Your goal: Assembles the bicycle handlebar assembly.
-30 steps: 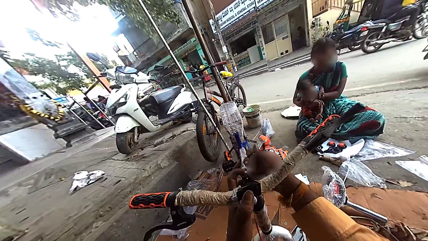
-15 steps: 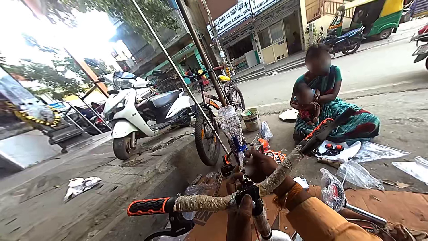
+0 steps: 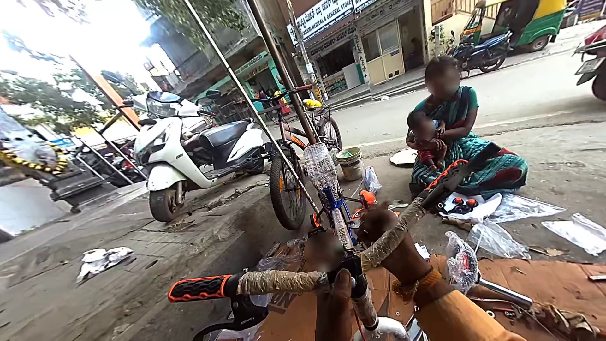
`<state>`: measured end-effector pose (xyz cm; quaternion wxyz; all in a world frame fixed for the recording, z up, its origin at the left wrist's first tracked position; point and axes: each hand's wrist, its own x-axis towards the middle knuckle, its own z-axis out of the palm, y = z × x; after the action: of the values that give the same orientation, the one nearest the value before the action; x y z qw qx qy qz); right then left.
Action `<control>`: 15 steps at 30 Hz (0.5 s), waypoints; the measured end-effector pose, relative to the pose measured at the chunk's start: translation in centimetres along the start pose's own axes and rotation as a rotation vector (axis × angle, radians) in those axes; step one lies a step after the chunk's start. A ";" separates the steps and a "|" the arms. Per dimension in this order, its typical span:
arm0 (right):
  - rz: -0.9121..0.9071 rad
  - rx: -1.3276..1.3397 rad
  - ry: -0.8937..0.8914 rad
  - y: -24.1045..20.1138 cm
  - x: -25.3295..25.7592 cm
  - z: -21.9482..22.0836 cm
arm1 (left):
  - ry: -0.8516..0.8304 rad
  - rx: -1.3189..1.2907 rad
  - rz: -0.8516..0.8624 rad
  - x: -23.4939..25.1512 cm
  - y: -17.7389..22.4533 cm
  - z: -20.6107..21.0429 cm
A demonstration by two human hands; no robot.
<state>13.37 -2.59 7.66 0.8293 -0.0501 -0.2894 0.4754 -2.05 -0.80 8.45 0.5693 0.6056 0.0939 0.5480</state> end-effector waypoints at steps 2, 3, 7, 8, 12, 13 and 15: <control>0.141 -0.007 -0.075 0.3 1.7 -0.3 | 0.030 0.037 -0.001 -0.5 0.0 0.3; 0.214 -0.029 -0.113 0.8 2.6 -0.5 | 0.073 0.125 -0.008 -1.4 0.0 0.4; 0.404 -0.074 -0.089 1.5 4.7 0.4 | 0.234 0.668 0.331 -6.1 -1.2 0.5; 0.427 -0.075 -0.089 1.6 5.1 0.2 | 0.206 0.731 0.496 -6.5 -1.4 -0.2; 0.507 -0.092 -0.183 2.3 6.2 -2.3 | 0.026 1.050 0.880 -4.4 2.9 -1.4; 0.523 -0.119 -0.158 2.3 6.1 -1.8 | 0.006 1.134 0.847 -3.4 4.4 -1.0; 0.514 -0.181 -0.139 1.8 5.6 -0.7 | -0.055 1.375 0.758 -1.1 6.3 0.0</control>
<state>14.48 3.16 8.88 0.6517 -0.1631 -0.3645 0.6448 -5.69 -3.70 12.82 -0.1572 0.8261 0.1849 0.5086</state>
